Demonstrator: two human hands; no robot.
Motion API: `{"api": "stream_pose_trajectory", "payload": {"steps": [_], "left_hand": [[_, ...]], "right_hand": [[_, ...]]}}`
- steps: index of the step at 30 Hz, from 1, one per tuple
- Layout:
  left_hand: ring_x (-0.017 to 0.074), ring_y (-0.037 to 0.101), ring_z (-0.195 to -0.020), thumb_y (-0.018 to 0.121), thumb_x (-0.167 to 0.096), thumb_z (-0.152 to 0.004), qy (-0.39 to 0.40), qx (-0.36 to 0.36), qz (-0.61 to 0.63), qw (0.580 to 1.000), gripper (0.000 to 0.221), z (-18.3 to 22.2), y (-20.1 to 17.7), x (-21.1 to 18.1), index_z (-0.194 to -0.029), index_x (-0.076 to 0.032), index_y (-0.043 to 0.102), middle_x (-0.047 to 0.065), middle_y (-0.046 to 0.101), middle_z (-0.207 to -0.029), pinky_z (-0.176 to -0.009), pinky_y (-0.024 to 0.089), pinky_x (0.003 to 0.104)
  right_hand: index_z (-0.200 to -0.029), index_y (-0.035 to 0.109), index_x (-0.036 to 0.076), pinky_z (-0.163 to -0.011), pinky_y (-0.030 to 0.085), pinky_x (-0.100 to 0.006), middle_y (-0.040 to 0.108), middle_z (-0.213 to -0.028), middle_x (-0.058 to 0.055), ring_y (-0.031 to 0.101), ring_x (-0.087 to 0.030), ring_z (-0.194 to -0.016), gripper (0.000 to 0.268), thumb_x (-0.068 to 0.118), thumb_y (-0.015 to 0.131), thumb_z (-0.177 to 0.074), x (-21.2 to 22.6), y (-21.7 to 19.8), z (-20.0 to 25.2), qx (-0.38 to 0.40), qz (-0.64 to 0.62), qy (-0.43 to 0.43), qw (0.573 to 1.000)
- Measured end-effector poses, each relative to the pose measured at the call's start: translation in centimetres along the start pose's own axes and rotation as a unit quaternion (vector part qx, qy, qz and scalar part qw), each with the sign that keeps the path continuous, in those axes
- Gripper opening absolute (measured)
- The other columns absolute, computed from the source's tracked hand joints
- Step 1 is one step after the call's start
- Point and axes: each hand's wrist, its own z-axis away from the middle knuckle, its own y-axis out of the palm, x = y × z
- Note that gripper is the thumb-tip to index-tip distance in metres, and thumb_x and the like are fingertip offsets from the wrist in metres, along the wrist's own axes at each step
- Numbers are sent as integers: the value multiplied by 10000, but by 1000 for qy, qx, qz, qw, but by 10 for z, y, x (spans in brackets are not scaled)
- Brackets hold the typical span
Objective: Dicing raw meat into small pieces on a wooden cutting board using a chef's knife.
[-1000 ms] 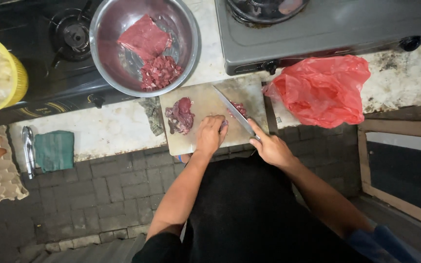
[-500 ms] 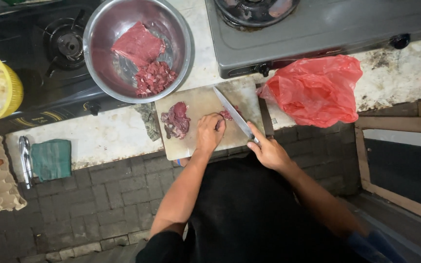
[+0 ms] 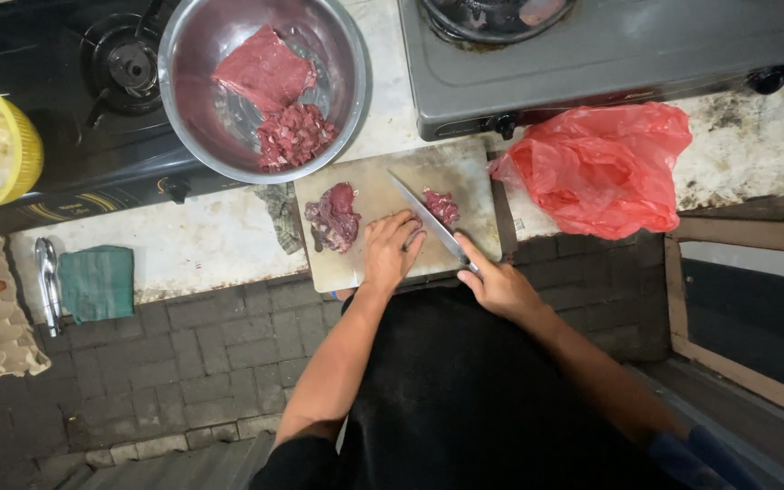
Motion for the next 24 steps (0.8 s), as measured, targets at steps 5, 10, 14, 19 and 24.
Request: {"api": "stream_pose_trajectory", "payload": {"steps": [5,10,14,19,24], "left_hand": [[209,702,-916,815,-147,-784,-20,-4,32,999,178,-2,-6,4,-944,-121,742,42,737,-1024,-826,490,320],[226,697,-844,784,-119,-798,-16,20,49,998,94,-3,-1,13,-879,-112,737,23,726,-911,-760,506,320],[209,685,-821,802,-121,-764,-15,20,52,998,99,-1,0,16,-836,-131,735,5,718,-880,-740,504,315],[206,672,-829,796,-150,-764,-12,13,55,998,90,-3,1,16,-822,-152,727,-3,704,-883,-735,503,317],[221,664,-809,777,-158,-776,-18,-7,72,997,65,-8,-2,11,-801,-140,720,15,706,-876,-737,502,321]], "right_hand": [[-1550,193,450,-949,518,-521,635,-1235,-259,631,-441,-1110,617,412,440,-986,-4,3,3,34,20,5,999],[-1571,131,440,-901,529,-532,639,-1221,-235,648,-449,-1071,629,411,396,-1001,-1,1,2,65,42,3,997],[-1582,101,397,-890,530,-548,629,-1215,-250,646,-470,-1053,634,390,380,-1013,0,2,2,75,65,-3,995],[-1590,55,364,-857,536,-559,640,-1161,-255,651,-482,-1016,630,380,342,-1029,-18,12,0,82,81,-9,993],[-1603,64,358,-690,569,-491,671,-984,-196,698,-408,-815,644,449,328,-1023,-41,27,-4,40,130,-51,989]]}}
